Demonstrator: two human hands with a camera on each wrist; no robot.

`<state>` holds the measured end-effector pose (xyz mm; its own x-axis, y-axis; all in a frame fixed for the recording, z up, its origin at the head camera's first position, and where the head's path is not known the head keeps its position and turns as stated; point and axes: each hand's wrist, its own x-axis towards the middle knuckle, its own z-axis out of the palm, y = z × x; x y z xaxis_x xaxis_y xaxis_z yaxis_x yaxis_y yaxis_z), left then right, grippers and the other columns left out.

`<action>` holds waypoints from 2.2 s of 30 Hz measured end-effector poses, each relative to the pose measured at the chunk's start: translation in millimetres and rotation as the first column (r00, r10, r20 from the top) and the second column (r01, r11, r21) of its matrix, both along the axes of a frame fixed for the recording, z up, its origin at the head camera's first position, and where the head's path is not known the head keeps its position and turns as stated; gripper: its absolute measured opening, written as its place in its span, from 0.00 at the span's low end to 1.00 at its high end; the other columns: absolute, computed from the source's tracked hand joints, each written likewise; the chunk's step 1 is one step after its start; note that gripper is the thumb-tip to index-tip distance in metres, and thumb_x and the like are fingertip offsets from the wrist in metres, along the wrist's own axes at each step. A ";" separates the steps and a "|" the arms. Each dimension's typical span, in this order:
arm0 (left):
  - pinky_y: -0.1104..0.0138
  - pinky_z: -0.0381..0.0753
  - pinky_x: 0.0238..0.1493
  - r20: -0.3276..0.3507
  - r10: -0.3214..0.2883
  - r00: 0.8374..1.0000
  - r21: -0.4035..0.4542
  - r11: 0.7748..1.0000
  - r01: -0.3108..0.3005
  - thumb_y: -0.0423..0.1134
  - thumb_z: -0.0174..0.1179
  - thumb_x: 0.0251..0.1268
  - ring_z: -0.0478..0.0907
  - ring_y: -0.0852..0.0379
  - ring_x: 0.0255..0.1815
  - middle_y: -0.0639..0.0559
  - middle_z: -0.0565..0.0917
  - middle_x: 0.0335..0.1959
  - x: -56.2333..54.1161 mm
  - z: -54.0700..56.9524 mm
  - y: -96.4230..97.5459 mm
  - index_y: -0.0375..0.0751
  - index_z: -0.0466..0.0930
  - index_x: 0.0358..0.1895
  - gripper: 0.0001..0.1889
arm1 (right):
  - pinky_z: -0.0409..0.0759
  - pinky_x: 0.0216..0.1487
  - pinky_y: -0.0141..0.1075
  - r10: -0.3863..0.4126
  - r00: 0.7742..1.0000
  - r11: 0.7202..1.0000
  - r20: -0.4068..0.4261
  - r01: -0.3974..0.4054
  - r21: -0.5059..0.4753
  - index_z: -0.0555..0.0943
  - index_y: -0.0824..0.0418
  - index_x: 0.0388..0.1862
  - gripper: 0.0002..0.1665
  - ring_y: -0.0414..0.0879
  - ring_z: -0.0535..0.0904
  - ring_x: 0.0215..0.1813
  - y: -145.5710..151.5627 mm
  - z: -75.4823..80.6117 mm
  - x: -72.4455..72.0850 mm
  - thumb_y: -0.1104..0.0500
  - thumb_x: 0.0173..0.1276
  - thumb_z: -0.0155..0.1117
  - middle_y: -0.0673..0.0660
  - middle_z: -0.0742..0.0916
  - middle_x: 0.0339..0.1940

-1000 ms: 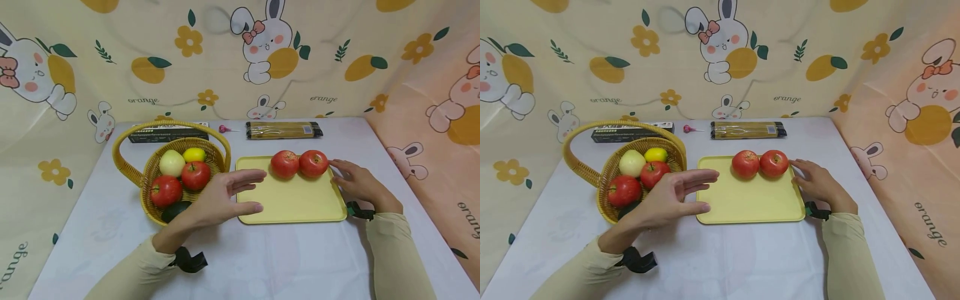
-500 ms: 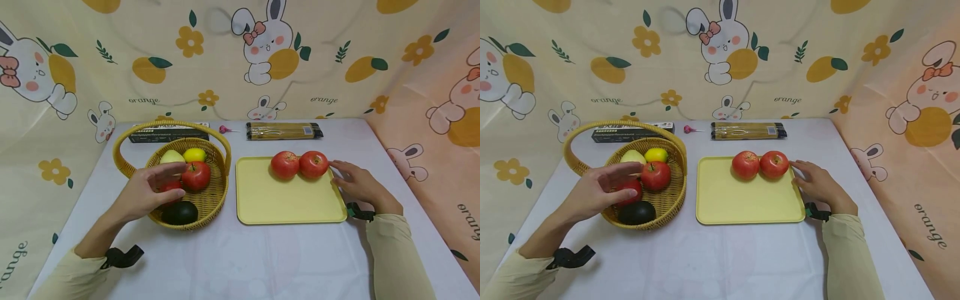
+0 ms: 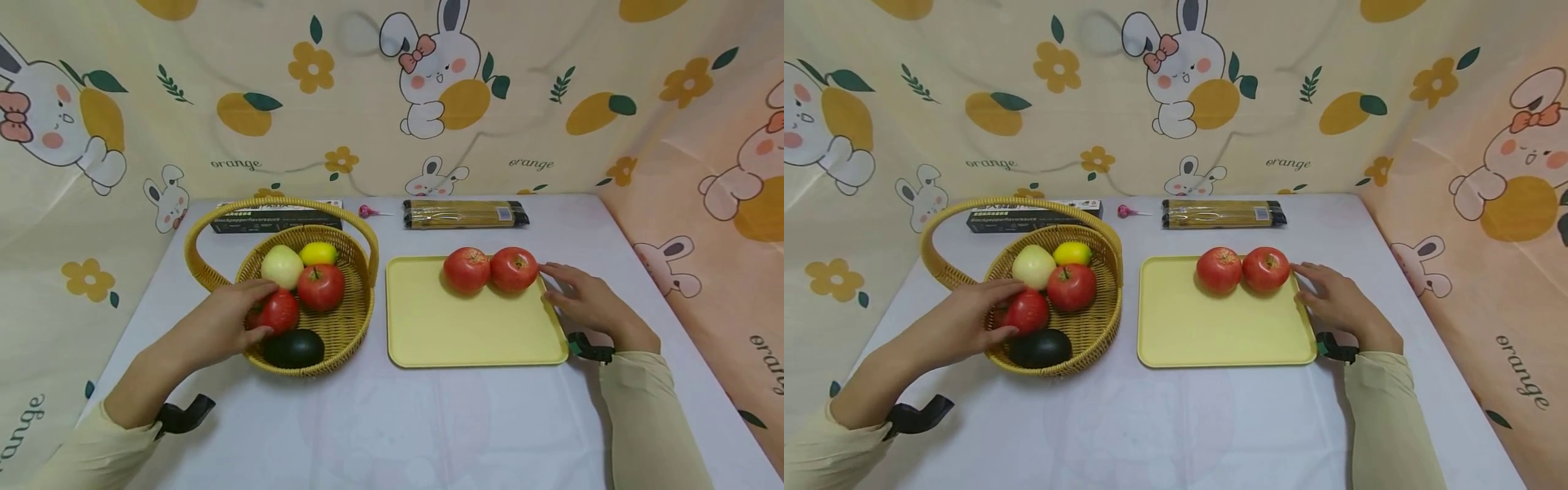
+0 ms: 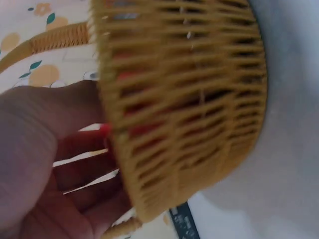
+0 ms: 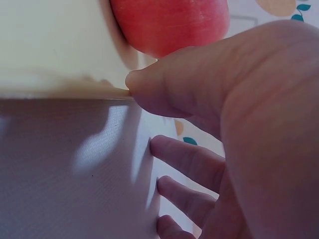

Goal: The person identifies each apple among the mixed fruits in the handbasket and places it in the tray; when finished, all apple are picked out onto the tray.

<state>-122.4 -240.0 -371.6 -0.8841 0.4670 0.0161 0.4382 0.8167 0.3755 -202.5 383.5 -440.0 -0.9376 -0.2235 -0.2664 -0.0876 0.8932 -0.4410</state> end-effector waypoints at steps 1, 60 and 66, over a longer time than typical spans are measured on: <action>0.39 0.87 0.64 0.000 0.000 1.000 -0.004 1.000 0.000 0.36 0.82 0.62 0.84 0.31 0.66 0.30 0.84 0.67 -0.3 -1.6 2.3 0.27 0.79 0.71 0.36 | 0.59 0.77 0.81 0.001 1.000 1.000 0.000 -0.001 -0.002 0.63 0.58 0.89 0.44 0.80 0.56 0.85 -0.4 0.3 0.0 0.47 0.82 0.66 0.73 0.65 0.87; 0.62 0.87 0.67 0.100 -0.297 0.950 0.660 0.734 0.160 0.38 0.86 0.54 0.82 0.55 0.70 0.54 0.83 0.72 9.1 10.4 103.4 0.45 0.76 0.78 0.45 | 0.59 0.76 0.81 -0.003 1.000 1.000 0.011 0.003 0.010 0.62 0.56 0.90 0.44 0.80 0.56 0.85 -1.0 1.8 3.1 0.45 0.82 0.65 0.72 0.64 0.88; 0.63 0.85 0.69 0.071 -0.387 0.919 0.675 0.697 0.241 0.38 0.85 0.56 0.82 0.56 0.71 0.52 0.85 0.72 4.0 6.9 147.6 0.42 0.75 0.79 0.45 | 0.59 0.77 0.81 -0.002 1.000 1.000 0.002 0.002 0.015 0.63 0.57 0.89 0.44 0.80 0.56 0.86 -0.7 1.5 2.9 0.46 0.82 0.65 0.72 0.64 0.88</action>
